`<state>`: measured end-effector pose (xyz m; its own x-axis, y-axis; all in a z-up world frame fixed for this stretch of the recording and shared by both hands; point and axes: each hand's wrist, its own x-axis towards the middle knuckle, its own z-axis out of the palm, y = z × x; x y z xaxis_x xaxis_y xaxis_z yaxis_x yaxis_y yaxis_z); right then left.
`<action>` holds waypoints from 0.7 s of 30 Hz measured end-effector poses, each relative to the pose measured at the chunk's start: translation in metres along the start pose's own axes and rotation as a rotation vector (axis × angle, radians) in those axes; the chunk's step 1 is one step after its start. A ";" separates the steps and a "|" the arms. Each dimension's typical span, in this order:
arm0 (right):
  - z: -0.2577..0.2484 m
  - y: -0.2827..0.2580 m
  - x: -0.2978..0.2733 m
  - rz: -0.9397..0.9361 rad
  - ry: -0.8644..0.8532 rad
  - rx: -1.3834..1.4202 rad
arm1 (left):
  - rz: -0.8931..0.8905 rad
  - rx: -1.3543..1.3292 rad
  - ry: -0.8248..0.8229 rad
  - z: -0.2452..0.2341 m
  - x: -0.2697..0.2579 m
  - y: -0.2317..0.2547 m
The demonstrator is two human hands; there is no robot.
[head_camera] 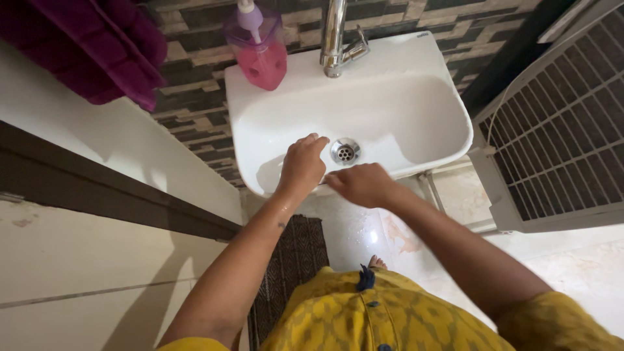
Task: The person cleans a white bathroom sink using a dark sponge. They scrub the basin, faucet, and surrounding surfaces, occasionally rinsing the sponge under running water. A pink soap dispenser is moved aside to allow access to the sink area.
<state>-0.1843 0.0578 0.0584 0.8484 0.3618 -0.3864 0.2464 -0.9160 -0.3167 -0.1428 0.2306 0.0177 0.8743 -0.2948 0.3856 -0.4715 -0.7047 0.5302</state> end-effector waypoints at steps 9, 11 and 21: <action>-0.051 0.198 -0.001 -0.068 -0.098 -0.901 | 0.025 -0.041 -0.033 -0.006 0.001 0.007; -0.054 0.195 0.016 -0.033 -0.085 -1.073 | 0.000 -0.056 -0.069 -0.008 0.003 0.009; -0.077 0.159 0.027 0.119 0.086 -1.314 | -0.013 -0.014 -0.047 -0.001 0.005 0.003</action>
<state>-0.0865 -0.0911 0.0644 0.9111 0.3008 -0.2819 0.3954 -0.4441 0.8040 -0.1401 0.2283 0.0219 0.8845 -0.3159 0.3432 -0.4615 -0.6993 0.5459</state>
